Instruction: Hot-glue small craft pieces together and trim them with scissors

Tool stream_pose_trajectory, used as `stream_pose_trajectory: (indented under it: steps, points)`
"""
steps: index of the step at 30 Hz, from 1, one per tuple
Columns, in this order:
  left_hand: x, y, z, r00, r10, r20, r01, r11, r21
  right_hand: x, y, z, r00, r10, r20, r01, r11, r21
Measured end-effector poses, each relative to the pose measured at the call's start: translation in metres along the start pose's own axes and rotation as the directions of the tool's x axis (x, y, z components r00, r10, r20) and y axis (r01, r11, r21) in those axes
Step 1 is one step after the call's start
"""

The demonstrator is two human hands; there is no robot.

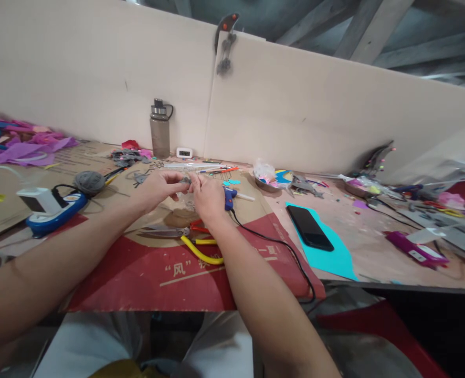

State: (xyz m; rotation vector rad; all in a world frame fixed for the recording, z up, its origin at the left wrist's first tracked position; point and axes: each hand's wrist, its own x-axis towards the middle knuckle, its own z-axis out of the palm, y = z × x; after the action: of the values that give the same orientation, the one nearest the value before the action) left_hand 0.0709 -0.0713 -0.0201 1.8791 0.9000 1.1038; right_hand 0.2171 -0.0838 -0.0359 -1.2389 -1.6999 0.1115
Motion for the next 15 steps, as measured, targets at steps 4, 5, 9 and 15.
stream_pose_trajectory:
  steps: [4, 5, 9, 15]
  points:
    - [-0.0010, 0.0041, -0.0014, 1.000, 0.013, 0.007, -0.014, 0.998, 0.064, -0.0005, 0.0001, 0.0004, 1.000, 0.025, 0.012, -0.025, 0.999, 0.030]
    - [-0.0012, 0.0044, -0.0016, 1.000, 0.021, 0.006, -0.021, 0.996, 0.082, -0.0005, 0.0002, 0.0006, 0.999, 0.035, 0.017, -0.035, 0.999, 0.039]
    - [-0.0012, 0.0019, -0.0021, 0.995, 0.101, -0.022, -0.094, 0.975, 0.202, 0.0001, 0.0021, 0.0024, 0.998, 0.062, 0.016, -0.063, 0.995, 0.071]
    - [-0.0007, -0.0017, -0.0010, 0.971, 0.231, -0.061, -0.196, 0.916, 0.351, 0.0006, 0.0061, 0.0062, 0.999, 0.038, 0.023, -0.040, 0.994, 0.102]
